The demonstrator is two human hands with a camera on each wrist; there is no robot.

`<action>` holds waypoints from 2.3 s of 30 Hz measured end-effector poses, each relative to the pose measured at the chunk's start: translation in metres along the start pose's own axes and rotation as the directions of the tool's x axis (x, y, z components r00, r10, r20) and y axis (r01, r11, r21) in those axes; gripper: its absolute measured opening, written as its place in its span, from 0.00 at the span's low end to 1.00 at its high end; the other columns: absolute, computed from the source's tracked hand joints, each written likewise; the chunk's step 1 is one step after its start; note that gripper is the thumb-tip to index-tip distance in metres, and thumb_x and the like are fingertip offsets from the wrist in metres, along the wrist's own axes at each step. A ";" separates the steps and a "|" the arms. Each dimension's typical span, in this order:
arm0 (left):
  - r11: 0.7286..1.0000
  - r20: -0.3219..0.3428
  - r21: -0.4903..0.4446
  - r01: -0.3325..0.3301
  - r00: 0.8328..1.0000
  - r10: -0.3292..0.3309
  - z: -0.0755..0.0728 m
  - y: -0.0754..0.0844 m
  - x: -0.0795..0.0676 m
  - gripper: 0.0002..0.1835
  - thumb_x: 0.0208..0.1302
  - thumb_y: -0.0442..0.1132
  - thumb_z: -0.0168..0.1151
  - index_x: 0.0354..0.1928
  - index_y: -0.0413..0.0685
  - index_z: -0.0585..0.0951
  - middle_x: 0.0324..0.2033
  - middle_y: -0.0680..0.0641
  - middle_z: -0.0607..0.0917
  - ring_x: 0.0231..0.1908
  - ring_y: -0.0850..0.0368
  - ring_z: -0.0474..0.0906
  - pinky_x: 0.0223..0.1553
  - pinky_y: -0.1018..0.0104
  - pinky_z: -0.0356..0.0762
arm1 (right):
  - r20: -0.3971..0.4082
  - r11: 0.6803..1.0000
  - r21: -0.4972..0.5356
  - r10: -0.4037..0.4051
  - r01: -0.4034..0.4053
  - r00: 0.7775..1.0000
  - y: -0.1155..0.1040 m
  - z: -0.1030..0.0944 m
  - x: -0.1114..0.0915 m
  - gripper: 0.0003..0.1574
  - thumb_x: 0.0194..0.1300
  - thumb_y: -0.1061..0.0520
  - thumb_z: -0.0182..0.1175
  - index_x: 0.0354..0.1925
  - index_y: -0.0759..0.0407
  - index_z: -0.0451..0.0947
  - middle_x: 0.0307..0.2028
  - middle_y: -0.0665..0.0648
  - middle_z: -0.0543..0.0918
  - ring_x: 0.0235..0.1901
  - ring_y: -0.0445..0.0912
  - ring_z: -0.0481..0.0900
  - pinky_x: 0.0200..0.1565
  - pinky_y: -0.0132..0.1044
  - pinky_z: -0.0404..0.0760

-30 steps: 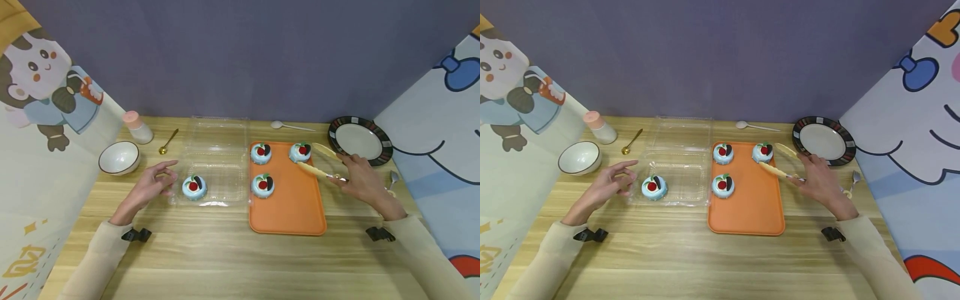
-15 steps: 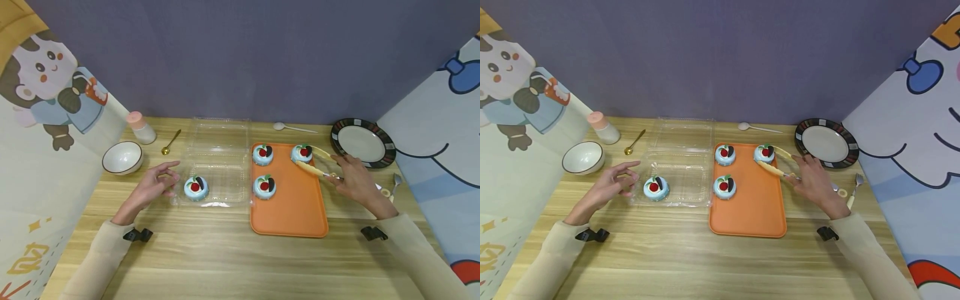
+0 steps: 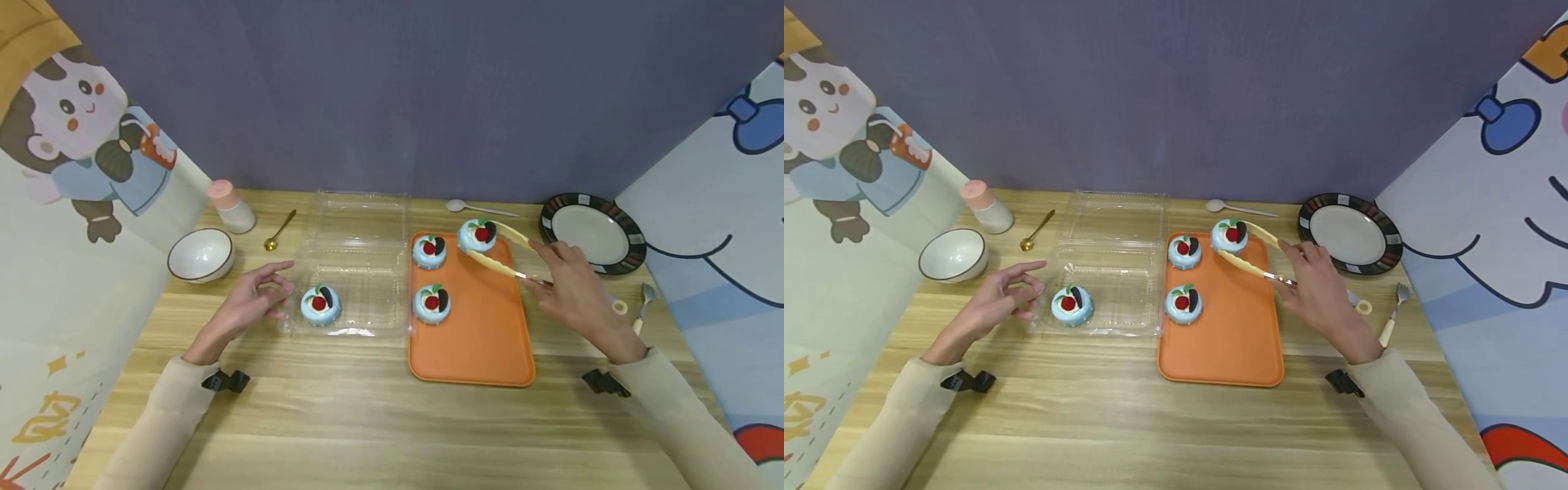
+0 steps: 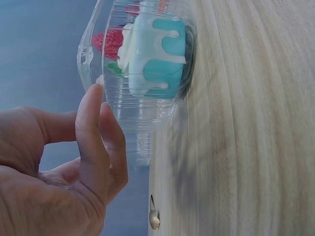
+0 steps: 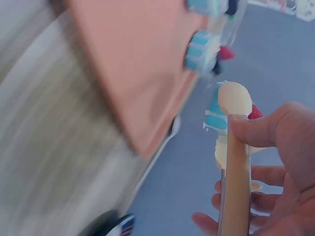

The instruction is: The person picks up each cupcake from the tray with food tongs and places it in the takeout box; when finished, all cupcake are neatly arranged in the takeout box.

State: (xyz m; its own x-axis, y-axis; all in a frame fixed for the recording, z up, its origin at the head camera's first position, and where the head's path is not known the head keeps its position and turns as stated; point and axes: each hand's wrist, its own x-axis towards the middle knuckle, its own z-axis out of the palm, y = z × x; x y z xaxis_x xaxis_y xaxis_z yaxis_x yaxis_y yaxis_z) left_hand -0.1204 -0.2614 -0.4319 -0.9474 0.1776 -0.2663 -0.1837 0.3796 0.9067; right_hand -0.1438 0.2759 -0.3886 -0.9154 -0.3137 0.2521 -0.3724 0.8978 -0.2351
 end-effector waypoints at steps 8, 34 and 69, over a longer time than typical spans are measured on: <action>1.000 -0.004 -0.008 0.000 1.000 0.000 0.001 0.000 0.000 0.31 0.73 0.38 0.56 0.74 0.49 0.61 0.52 0.36 0.74 0.39 0.53 0.82 0.32 0.63 0.90 | -0.024 0.987 -0.003 -0.162 0.162 0.987 -0.047 0.001 0.015 0.46 0.57 0.53 0.72 0.69 0.60 0.66 0.52 0.64 0.75 0.51 0.60 0.70 0.48 0.54 0.78; 1.000 -0.023 -0.017 0.006 1.000 -0.006 0.002 0.004 -0.001 0.31 0.71 0.37 0.57 0.74 0.48 0.62 0.50 0.35 0.75 0.35 0.57 0.82 0.32 0.63 0.90 | 0.211 0.850 -0.093 -0.493 0.519 0.844 -0.157 0.058 0.073 0.44 0.61 0.47 0.69 0.70 0.57 0.65 0.54 0.58 0.74 0.48 0.52 0.71 0.31 0.34 0.81; 0.999 -0.020 -0.021 0.024 0.999 -0.024 0.003 0.002 -0.002 0.32 0.71 0.36 0.58 0.74 0.48 0.61 0.50 0.35 0.74 0.34 0.58 0.81 0.32 0.62 0.90 | 0.302 0.904 -0.022 -0.402 0.428 0.864 -0.165 0.060 0.072 0.46 0.63 0.42 0.66 0.72 0.57 0.62 0.59 0.59 0.72 0.52 0.52 0.71 0.31 0.35 0.82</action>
State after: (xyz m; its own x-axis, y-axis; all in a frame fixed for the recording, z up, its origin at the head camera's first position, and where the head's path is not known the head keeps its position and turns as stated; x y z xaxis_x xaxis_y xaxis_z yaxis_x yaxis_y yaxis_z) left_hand -0.1179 -0.2584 -0.4304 -0.9478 0.1497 -0.2815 -0.2117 0.3648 0.9067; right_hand -0.1575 0.0864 -0.3877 -0.6877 -0.7254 0.0290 -0.7248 0.6838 -0.0838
